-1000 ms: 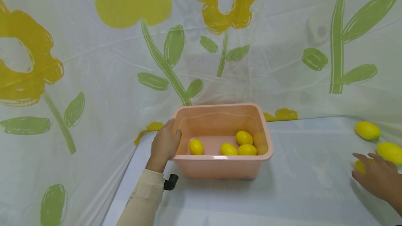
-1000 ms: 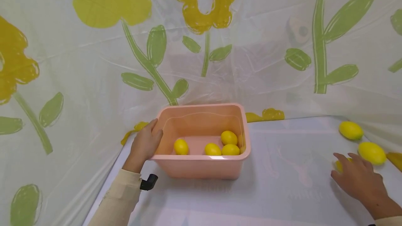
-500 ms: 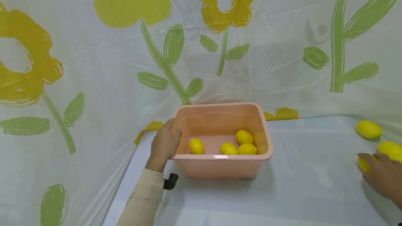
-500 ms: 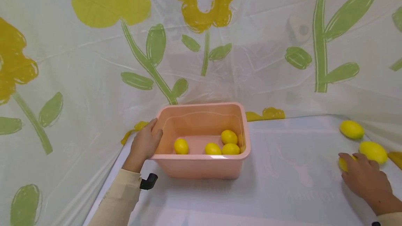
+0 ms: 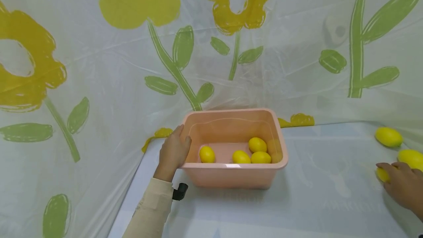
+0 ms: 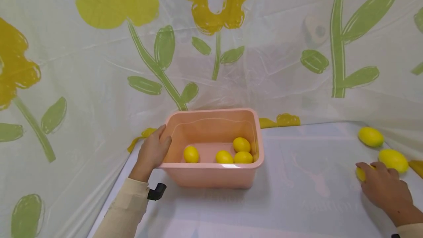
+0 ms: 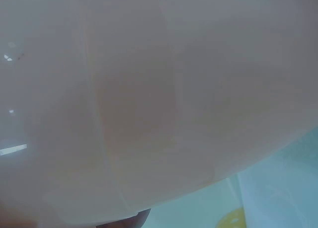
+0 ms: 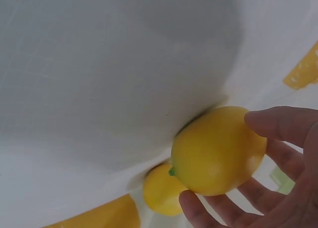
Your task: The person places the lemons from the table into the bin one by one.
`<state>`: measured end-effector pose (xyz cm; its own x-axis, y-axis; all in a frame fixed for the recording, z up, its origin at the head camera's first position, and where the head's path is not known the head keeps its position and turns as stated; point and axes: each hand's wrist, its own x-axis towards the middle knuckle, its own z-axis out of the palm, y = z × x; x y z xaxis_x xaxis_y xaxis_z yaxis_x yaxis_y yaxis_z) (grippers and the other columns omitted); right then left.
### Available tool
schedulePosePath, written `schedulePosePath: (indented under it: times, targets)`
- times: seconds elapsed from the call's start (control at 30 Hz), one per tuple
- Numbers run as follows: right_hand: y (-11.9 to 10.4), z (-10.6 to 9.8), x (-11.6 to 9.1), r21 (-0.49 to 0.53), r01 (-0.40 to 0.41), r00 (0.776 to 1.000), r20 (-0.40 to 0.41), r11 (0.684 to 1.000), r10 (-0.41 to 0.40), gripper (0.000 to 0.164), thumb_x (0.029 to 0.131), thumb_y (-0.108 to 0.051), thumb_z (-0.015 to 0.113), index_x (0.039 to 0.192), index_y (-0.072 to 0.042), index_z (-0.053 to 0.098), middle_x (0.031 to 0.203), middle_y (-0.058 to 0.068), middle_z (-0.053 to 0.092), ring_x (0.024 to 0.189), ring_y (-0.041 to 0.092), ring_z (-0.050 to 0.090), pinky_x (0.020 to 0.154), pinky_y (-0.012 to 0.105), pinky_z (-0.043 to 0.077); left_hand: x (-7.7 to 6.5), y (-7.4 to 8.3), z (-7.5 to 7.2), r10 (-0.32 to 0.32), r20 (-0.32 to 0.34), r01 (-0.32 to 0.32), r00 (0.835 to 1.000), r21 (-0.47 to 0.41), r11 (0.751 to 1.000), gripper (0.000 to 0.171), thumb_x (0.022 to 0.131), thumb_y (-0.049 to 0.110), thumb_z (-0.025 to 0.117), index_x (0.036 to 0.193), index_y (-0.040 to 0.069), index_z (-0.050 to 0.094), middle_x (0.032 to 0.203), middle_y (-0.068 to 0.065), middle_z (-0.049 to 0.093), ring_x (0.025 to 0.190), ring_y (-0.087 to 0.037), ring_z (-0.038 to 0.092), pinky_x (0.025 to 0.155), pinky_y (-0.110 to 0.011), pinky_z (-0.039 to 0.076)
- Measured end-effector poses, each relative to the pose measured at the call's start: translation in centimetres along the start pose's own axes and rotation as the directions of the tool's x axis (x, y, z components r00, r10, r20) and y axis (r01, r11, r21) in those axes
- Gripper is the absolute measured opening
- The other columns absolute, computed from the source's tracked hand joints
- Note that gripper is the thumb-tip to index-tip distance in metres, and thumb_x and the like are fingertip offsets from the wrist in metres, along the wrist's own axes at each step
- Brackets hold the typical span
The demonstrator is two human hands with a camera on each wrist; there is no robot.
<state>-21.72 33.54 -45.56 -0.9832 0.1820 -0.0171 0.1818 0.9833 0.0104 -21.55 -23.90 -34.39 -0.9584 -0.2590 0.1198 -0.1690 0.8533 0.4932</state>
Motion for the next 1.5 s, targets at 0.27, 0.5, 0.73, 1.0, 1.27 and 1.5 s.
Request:
schedulePosePath:
  times: [0.27,0.5,0.73,1.0,1.27,1.5]
  targets:
    - [0.2,0.2,0.1,-0.029,0.026,1.000,0.000,0.999,-0.026,0.054,0.067,0.000,0.071,0.114,0.007,0.048,0.104,0.037,0.037,0.085,0.051,0.038,0.087,0.066,0.035,0.0,0.0,0.0,0.003,-0.007,-0.003,1.000,-0.002,1.000,0.057,0.091,0.039,0.041,0.143,0.018,0.033,0.145,-0.006,0.040,0.119,-0.034,0.051,0.092,-0.054,0.043]
    - [0.2,0.3,0.1,-0.024,0.057,0.998,-0.011,0.998,-0.057,0.055,0.065,0.001,0.073,0.113,0.007,0.047,0.101,0.037,0.038,0.087,0.051,0.038,0.084,0.064,0.035,0.0,-0.1,0.1,0.007,-0.006,-0.007,1.000,0.009,1.000,0.058,0.091,0.039,0.041,0.143,0.017,0.033,0.145,-0.006,0.040,0.117,-0.035,0.053,0.090,-0.054,0.044]
    - [1.2,0.9,0.9,0.054,0.074,0.996,0.051,0.996,-0.076,0.062,0.064,-0.003,0.074,0.115,0.009,0.039,0.095,0.038,0.039,0.080,0.047,0.044,0.073,0.059,0.039,0.0,-0.3,0.3,0.008,-0.004,-0.008,1.000,0.008,1.000,0.058,0.091,0.039,0.042,0.143,0.017,0.033,0.145,-0.006,0.039,0.120,-0.035,0.051,0.092,-0.054,0.043]
    - [1.2,0.5,0.8,0.080,0.122,0.992,0.023,0.989,-0.125,0.064,0.066,-0.006,0.075,0.115,0.010,0.038,0.094,0.038,0.041,0.079,0.045,0.044,0.072,0.057,0.040,0.1,-0.2,0.3,0.012,-0.018,-0.012,1.000,0.016,1.000,0.057,0.091,0.039,0.042,0.143,0.017,0.034,0.144,-0.007,0.041,0.113,-0.035,0.056,0.088,-0.053,0.047]
    - [0.4,-0.9,0.5,0.096,0.196,0.981,-0.026,0.976,-0.195,0.067,0.068,-0.013,0.075,0.120,0.008,0.039,0.102,0.041,0.041,0.081,0.049,0.046,0.068,0.056,0.041,0.0,-0.1,0.2,0.010,-0.017,-0.010,1.000,0.013,1.000,0.058,0.091,0.039,0.042,0.143,0.017,0.034,0.144,-0.007,0.040,0.113,-0.035,0.056,0.087,-0.053,0.047]
    - [-1.1,-1.8,0.2,0.105,0.197,0.980,-0.029,0.975,-0.195,0.067,0.069,-0.017,0.076,0.121,0.009,0.041,0.105,0.041,0.041,0.083,0.048,0.045,0.071,0.058,0.042,-0.1,-0.1,0.2,0.015,-0.014,-0.015,1.000,0.014,1.000,0.058,0.091,0.039,0.042,0.143,0.016,0.034,0.145,-0.006,0.040,0.116,-0.036,0.053,0.088,-0.053,0.046]
